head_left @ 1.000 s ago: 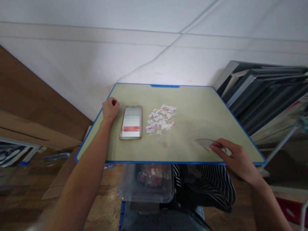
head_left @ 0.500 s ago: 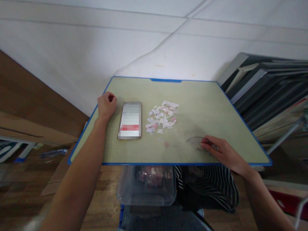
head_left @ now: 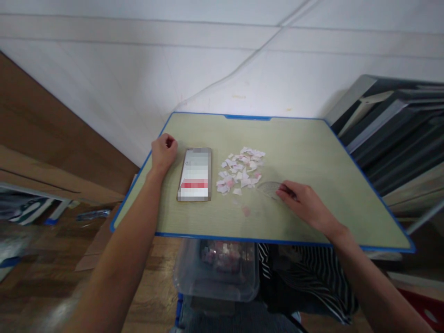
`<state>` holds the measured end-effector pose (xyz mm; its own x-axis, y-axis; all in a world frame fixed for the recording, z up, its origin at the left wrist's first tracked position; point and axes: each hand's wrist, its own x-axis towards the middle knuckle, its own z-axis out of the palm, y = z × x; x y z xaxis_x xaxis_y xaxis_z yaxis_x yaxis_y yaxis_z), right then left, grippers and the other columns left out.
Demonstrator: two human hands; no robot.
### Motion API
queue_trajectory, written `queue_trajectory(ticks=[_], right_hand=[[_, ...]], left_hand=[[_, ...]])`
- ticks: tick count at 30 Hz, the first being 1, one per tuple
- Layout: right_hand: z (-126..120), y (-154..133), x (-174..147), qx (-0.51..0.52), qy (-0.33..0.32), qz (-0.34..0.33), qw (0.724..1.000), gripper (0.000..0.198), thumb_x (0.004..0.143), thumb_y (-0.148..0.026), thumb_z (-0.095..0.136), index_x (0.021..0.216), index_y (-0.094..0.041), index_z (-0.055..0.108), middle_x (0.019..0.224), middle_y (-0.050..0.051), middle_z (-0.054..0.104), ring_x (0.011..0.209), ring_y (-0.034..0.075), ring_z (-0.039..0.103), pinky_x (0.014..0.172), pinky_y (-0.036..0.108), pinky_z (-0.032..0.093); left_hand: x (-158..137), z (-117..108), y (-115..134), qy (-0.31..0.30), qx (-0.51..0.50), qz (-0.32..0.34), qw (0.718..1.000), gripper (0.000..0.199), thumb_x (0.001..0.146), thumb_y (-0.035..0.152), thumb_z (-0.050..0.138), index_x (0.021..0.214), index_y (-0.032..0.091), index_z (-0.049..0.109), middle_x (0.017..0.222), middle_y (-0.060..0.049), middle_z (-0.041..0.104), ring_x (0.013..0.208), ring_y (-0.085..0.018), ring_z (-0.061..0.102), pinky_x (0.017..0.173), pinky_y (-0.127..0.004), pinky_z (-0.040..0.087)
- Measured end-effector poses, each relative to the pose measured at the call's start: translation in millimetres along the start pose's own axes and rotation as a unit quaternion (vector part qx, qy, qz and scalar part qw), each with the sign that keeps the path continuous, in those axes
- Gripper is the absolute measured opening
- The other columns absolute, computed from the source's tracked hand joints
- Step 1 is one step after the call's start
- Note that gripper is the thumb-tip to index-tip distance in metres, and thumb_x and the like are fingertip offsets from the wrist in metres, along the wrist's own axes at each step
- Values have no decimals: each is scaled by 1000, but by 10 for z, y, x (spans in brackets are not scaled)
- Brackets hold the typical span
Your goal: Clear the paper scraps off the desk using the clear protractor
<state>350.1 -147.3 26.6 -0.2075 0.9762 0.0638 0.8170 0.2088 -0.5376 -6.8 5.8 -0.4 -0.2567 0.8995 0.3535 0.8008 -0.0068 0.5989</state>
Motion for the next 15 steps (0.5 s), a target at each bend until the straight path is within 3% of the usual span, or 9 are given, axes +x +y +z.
queue_trajectory(ticks=[7, 12, 15], right_hand=[[13, -97, 90, -5, -73, -63, 995, 24, 89, -31, 42, 68, -21, 50, 62, 3, 58, 57, 17, 53, 55, 28, 36], [12, -77, 106, -10, -34, -68, 997, 23, 90, -29, 43, 69, -21, 49, 68, 4, 61, 64, 19, 57, 60, 29, 39], [8, -99, 105, -17, -72, -89, 993, 24, 91, -29, 42, 70, -21, 51, 67, 4, 60, 61, 18, 56, 59, 29, 39]], left_hand=[[24, 42, -52, 6, -20, 6, 1000, 4, 71, 20, 46, 67, 21, 46, 65, 1, 52, 65, -14, 49, 70, -29, 41], [28, 56, -60, 10, -36, 5, 999, 5, 71, 18, 47, 66, 21, 46, 63, 2, 50, 63, -13, 46, 67, -29, 38], [29, 59, -67, 11, -43, 5, 999, 6, 71, 17, 48, 66, 21, 47, 63, 2, 50, 63, -13, 46, 66, -28, 38]])
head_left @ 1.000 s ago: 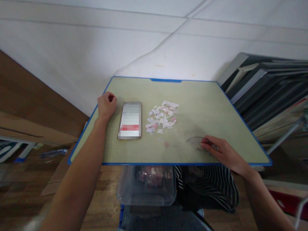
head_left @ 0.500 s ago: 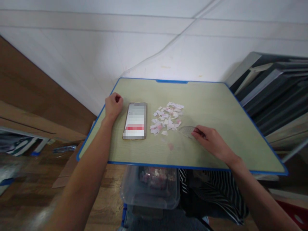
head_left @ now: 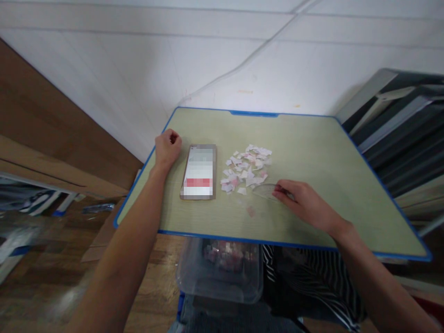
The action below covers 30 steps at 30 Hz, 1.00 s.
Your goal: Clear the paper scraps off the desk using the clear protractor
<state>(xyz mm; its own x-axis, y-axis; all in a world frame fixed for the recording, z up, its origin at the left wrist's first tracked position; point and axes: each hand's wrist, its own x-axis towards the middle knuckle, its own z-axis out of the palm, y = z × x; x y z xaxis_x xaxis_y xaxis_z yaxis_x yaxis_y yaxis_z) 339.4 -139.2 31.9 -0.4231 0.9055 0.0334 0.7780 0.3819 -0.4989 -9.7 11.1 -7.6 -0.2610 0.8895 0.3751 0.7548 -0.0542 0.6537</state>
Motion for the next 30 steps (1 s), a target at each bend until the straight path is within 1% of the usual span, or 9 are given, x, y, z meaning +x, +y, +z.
queue_trajectory(ticks=[2, 6, 9, 13, 16, 18, 23, 27, 30], right_hand=[[-5, -19, -8, 4, -17, -13, 1000, 24, 91, -29, 42, 71, -21, 52, 66, 3, 59, 60, 18, 55, 58, 28, 38], [25, -37, -35, 1, 28, 18, 999, 22, 90, -27, 43, 70, -21, 50, 66, 4, 60, 61, 18, 56, 58, 28, 38], [109, -96, -49, -1, 24, 33, 999, 22, 91, -25, 43, 70, -21, 49, 66, 4, 61, 61, 18, 57, 58, 28, 38], [256, -275, -53, -14, -13, -6, 1000, 19, 91, -20, 44, 73, -20, 52, 69, 4, 62, 63, 17, 57, 61, 27, 40], [302, -361, -40, -32, -37, -39, 998, 18, 91, -20, 44, 76, -19, 55, 73, 6, 65, 68, 19, 60, 65, 29, 42], [282, -351, -25, -29, -23, -27, 999, 19, 91, -21, 43, 77, -19, 54, 75, 7, 66, 69, 20, 61, 65, 30, 41], [167, -228, 8, -32, 42, 49, 997, 21, 90, -25, 42, 69, -21, 46, 65, 5, 60, 60, 19, 56, 58, 29, 35], [102, -201, 4, -10, 6, 26, 1000, 20, 89, -26, 43, 70, -21, 48, 64, 3, 59, 59, 18, 55, 57, 28, 35], [74, -199, 12, 14, 11, 8, 1000, 19, 89, -26, 44, 71, -21, 49, 65, 3, 60, 60, 17, 56, 58, 27, 36]], left_hand=[[1, 2, -5, 0, -2, 1, 1000, 6, 71, 17, 48, 66, 21, 47, 63, 2, 50, 63, -13, 46, 67, -28, 37], [3, 6, -10, 1, -1, 3, 1000, 6, 71, 16, 48, 66, 21, 47, 64, 2, 50, 63, -13, 47, 67, -28, 37], [4, 2, -9, -1, 5, 3, 1000, 6, 71, 17, 48, 67, 21, 47, 63, 2, 50, 63, -13, 47, 67, -29, 38], [5, -5, -7, -1, 13, 7, 1000, 5, 71, 18, 47, 67, 21, 46, 64, 1, 50, 64, -14, 47, 69, -29, 39], [6, -3, -9, -1, 14, 9, 1000, 5, 71, 18, 47, 66, 21, 46, 65, 1, 50, 65, -14, 47, 70, -29, 40], [6, 1, -11, 0, 14, 6, 1000, 5, 71, 18, 47, 67, 21, 46, 65, 1, 50, 64, -13, 47, 69, -29, 40], [3, 10, -14, -2, 7, 1, 1000, 5, 72, 18, 48, 68, 21, 47, 65, 2, 49, 64, -13, 46, 68, -28, 39], [-2, 8, -12, -2, 5, 6, 1000, 6, 72, 17, 48, 68, 21, 48, 65, 1, 49, 66, -13, 46, 69, -28, 39], [-4, 4, -8, -3, 5, 4, 1000, 7, 72, 16, 48, 68, 21, 47, 65, 1, 49, 65, -13, 45, 69, -28, 39]])
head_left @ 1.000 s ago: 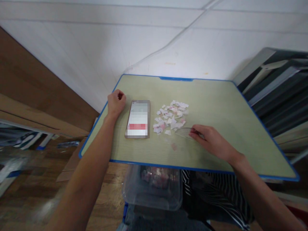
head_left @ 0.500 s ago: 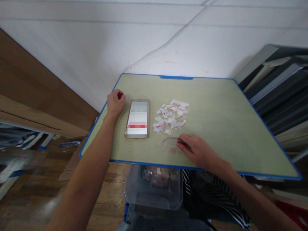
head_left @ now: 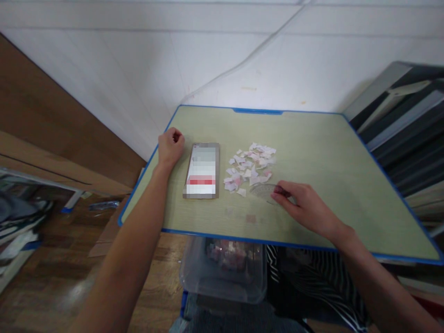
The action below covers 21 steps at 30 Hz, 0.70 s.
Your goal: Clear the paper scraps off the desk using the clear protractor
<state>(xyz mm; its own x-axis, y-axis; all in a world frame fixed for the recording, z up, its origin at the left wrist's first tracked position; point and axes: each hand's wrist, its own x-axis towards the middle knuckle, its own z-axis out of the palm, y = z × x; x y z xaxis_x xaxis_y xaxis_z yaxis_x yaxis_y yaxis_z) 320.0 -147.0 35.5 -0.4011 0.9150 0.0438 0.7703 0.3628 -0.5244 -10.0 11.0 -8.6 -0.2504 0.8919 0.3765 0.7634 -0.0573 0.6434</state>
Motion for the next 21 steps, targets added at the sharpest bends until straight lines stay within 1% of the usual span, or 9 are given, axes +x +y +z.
queue_trajectory(ticks=[3, 9, 13, 16, 19, 21], right_hand=[[5, -6, 43, -28, 5, 4, 1000, 18, 89, -25, 44, 72, -21, 48, 67, 4, 61, 62, 18, 57, 59, 28, 36], [33, -85, 143, -125, -41, -7, 991, 20, 92, -20, 43, 74, -19, 52, 72, 7, 64, 65, 20, 58, 61, 29, 36], [7, -104, 117, -187, -35, -40, 981, 22, 92, -19, 42, 74, -19, 55, 69, 6, 64, 64, 19, 57, 63, 30, 34], [-18, -84, 66, -200, -41, -64, 977, 23, 92, -20, 43, 71, -19, 54, 65, 5, 61, 61, 19, 56, 64, 31, 34], [-26, -58, 23, -203, -23, -62, 977, 23, 91, -20, 43, 71, -19, 54, 65, 5, 61, 61, 19, 56, 66, 32, 34], [-27, -42, 1, -199, -23, -67, 977, 24, 90, -20, 43, 70, -19, 54, 64, 4, 60, 61, 19, 56, 67, 32, 35]], left_hand=[[-1, -3, 5, -2, -2, 1, 1000, 7, 72, 17, 47, 67, 21, 46, 65, 2, 49, 65, -13, 45, 68, -29, 38], [-4, -11, 17, -1, -1, -4, 1000, 6, 71, 17, 47, 67, 22, 46, 65, 1, 49, 65, -14, 46, 68, -29, 39], [-3, -4, 3, 2, -2, 1, 1000, 6, 72, 18, 47, 68, 22, 47, 65, 1, 50, 66, -14, 47, 69, -29, 40], [2, 11, -15, 6, -2, 2, 1000, 5, 72, 19, 47, 68, 22, 47, 65, 1, 51, 66, -14, 47, 70, -29, 41], [9, 24, -31, 6, -4, 0, 1000, 4, 71, 20, 48, 68, 22, 47, 66, 0, 53, 67, -15, 49, 71, -29, 42], [12, 27, -37, 5, -5, 1, 1000, 5, 71, 19, 48, 68, 23, 48, 67, 0, 54, 68, -15, 50, 72, -30, 43]])
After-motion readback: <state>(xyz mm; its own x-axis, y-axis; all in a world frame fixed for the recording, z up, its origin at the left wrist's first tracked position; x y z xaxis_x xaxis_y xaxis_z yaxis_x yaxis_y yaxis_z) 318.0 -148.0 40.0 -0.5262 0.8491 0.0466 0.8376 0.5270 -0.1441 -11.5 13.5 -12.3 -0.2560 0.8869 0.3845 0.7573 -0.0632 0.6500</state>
